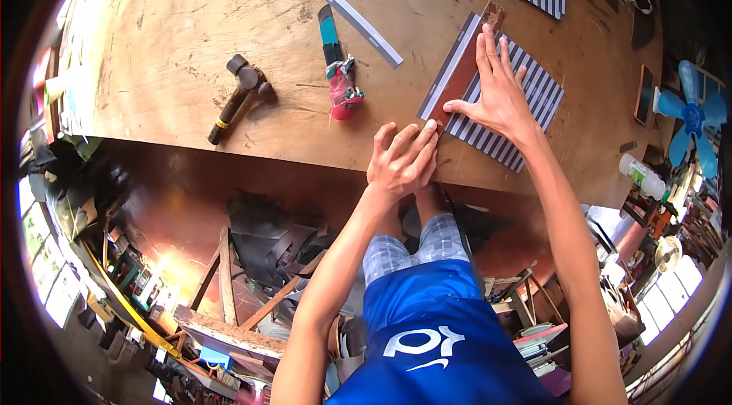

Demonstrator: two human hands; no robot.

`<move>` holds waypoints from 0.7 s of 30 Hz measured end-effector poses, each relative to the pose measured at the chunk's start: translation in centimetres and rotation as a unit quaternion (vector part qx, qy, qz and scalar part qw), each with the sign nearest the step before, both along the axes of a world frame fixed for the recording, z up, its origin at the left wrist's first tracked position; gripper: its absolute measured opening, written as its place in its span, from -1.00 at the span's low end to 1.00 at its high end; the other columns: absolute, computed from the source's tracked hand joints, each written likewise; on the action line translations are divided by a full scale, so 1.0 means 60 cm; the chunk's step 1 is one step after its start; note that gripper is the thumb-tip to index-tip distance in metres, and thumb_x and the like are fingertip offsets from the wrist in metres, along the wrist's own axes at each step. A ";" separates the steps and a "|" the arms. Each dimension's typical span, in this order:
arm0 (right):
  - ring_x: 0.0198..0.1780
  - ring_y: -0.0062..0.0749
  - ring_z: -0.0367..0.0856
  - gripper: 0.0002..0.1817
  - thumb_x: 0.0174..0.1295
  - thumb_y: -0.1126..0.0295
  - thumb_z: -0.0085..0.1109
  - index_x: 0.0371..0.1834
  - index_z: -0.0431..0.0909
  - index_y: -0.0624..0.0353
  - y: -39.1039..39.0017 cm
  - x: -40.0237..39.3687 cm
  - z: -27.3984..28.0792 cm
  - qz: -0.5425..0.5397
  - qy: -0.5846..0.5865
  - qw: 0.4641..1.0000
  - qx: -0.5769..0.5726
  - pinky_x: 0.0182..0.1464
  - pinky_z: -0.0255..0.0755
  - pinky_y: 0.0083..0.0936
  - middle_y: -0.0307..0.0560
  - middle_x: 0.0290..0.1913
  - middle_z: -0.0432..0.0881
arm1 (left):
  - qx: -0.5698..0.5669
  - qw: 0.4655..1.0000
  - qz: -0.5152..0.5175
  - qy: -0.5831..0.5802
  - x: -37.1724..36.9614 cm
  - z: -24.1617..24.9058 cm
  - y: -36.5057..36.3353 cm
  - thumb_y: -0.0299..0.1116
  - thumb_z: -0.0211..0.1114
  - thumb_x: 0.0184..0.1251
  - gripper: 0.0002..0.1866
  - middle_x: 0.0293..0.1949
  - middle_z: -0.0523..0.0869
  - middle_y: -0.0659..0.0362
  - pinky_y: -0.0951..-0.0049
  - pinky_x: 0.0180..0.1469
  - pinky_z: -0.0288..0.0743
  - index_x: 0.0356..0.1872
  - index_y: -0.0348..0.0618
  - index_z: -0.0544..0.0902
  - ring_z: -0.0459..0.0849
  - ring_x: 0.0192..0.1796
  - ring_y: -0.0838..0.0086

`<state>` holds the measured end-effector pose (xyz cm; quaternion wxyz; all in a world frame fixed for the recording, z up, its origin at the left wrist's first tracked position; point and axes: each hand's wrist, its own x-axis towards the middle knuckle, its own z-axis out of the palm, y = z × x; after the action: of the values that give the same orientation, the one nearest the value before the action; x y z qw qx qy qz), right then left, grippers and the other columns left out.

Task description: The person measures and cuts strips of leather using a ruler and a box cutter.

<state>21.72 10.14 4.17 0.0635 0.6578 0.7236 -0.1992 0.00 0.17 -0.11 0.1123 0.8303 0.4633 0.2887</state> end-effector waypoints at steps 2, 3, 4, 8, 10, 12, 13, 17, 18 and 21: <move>0.70 0.30 -0.29 0.63 -0.24 -0.44 0.52 0.72 -0.38 0.14 0.000 0.000 -0.001 0.000 0.001 1.000 0.003 0.46 -0.14 0.65 -0.02 0.75 -0.39 | 0.001 1.000 0.001 -0.002 0.000 0.001 0.000 -0.34 0.44 0.15 -0.66 0.20 0.74 0.36 0.09 0.34 0.34 0.00 -0.03 0.78 0.64 0.10 0.43; 0.70 0.30 -0.29 0.63 -0.24 -0.44 0.52 0.72 -0.37 0.15 -0.001 0.000 -0.002 0.001 0.002 1.000 0.006 0.46 -0.14 0.66 -0.02 0.75 -0.39 | 0.001 1.000 0.000 -0.001 0.000 0.002 0.001 -0.34 0.44 0.15 -0.66 0.20 0.74 0.36 0.09 0.34 0.34 0.00 -0.03 0.78 0.64 0.10 0.43; 0.70 0.30 -0.29 0.63 -0.24 -0.44 0.52 0.72 -0.37 0.15 -0.001 0.000 -0.002 0.001 0.002 1.000 0.005 0.46 -0.14 0.66 -0.02 0.75 -0.39 | 0.001 1.000 -0.001 0.001 0.000 0.002 0.001 -0.34 0.44 0.15 -0.66 0.21 0.74 0.36 0.09 0.34 0.33 0.00 -0.03 0.78 0.64 0.11 0.44; 0.71 0.27 -0.29 0.62 -0.23 -0.45 0.51 0.71 -0.35 0.16 0.000 0.002 -0.005 0.003 0.002 1.000 0.008 0.45 -0.13 0.67 -0.03 0.76 -0.39 | 0.001 1.000 -0.001 0.001 0.000 0.001 -0.001 -0.34 0.44 0.15 -0.65 0.22 0.74 0.36 0.09 0.34 0.33 0.01 -0.03 0.78 0.63 0.12 0.45; 0.71 0.26 -0.30 0.62 -0.23 -0.46 0.51 0.71 -0.35 0.16 -0.001 0.003 -0.008 0.004 0.003 1.000 0.009 0.45 -0.13 0.67 -0.03 0.76 -0.39 | 0.004 1.000 -0.001 0.003 0.000 -0.001 -0.001 -0.34 0.44 0.15 -0.65 0.22 0.74 0.36 0.09 0.34 0.33 0.01 -0.03 0.77 0.63 0.12 0.45; 0.71 0.24 -0.30 0.62 -0.24 -0.46 0.51 0.72 -0.34 0.16 -0.001 0.004 -0.010 0.006 -0.005 1.000 0.010 0.45 -0.13 0.67 -0.04 0.76 -0.40 | 0.008 1.000 -0.002 0.006 0.000 -0.001 -0.001 -0.34 0.43 0.16 -0.65 0.22 0.73 0.36 0.09 0.34 0.33 0.01 -0.03 0.77 0.63 0.12 0.45; 0.71 0.24 -0.30 0.62 -0.24 -0.46 0.51 0.72 -0.34 0.16 -0.001 0.004 -0.011 0.007 -0.004 1.000 0.010 0.45 -0.13 0.67 -0.04 0.76 -0.40 | 0.009 1.000 -0.002 0.004 0.000 -0.001 -0.001 -0.33 0.44 0.15 -0.65 0.22 0.73 0.36 0.08 0.34 0.33 0.01 -0.03 0.77 0.63 0.12 0.45; 0.72 0.20 -0.31 0.63 -0.27 -0.47 0.51 0.72 -0.33 0.15 0.001 0.003 -0.009 0.006 -0.008 1.000 0.005 0.46 -0.14 0.66 -0.03 0.75 -0.41 | 0.016 1.000 -0.001 0.003 -0.001 -0.004 -0.002 -0.32 0.44 0.15 -0.65 0.22 0.73 0.36 0.07 0.34 0.34 0.01 -0.02 0.77 0.63 0.13 0.44; 0.72 0.19 -0.32 0.64 -0.28 -0.48 0.51 0.72 -0.33 0.15 0.002 0.003 -0.008 0.004 -0.009 1.000 -0.001 0.46 -0.16 0.66 -0.01 0.75 -0.41 | 0.016 1.000 0.000 0.003 -0.001 -0.006 -0.002 -0.32 0.44 0.15 -0.65 0.22 0.73 0.36 0.07 0.34 0.34 0.01 -0.02 0.77 0.63 0.13 0.44; 0.73 0.15 -0.34 0.65 -0.29 -0.48 0.52 0.72 -0.33 0.13 0.001 0.002 -0.008 -0.014 0.001 1.000 0.001 0.48 -0.20 0.63 0.07 0.74 -0.44 | 0.019 1.000 0.001 0.006 0.000 -0.006 -0.002 -0.32 0.44 0.14 -0.65 0.22 0.73 0.36 0.06 0.34 0.34 0.00 -0.02 0.76 0.63 0.13 0.44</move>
<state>21.86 10.22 3.67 0.0594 0.6674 0.7149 -0.1999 0.02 0.04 -0.47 0.0932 0.8332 0.4594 0.2933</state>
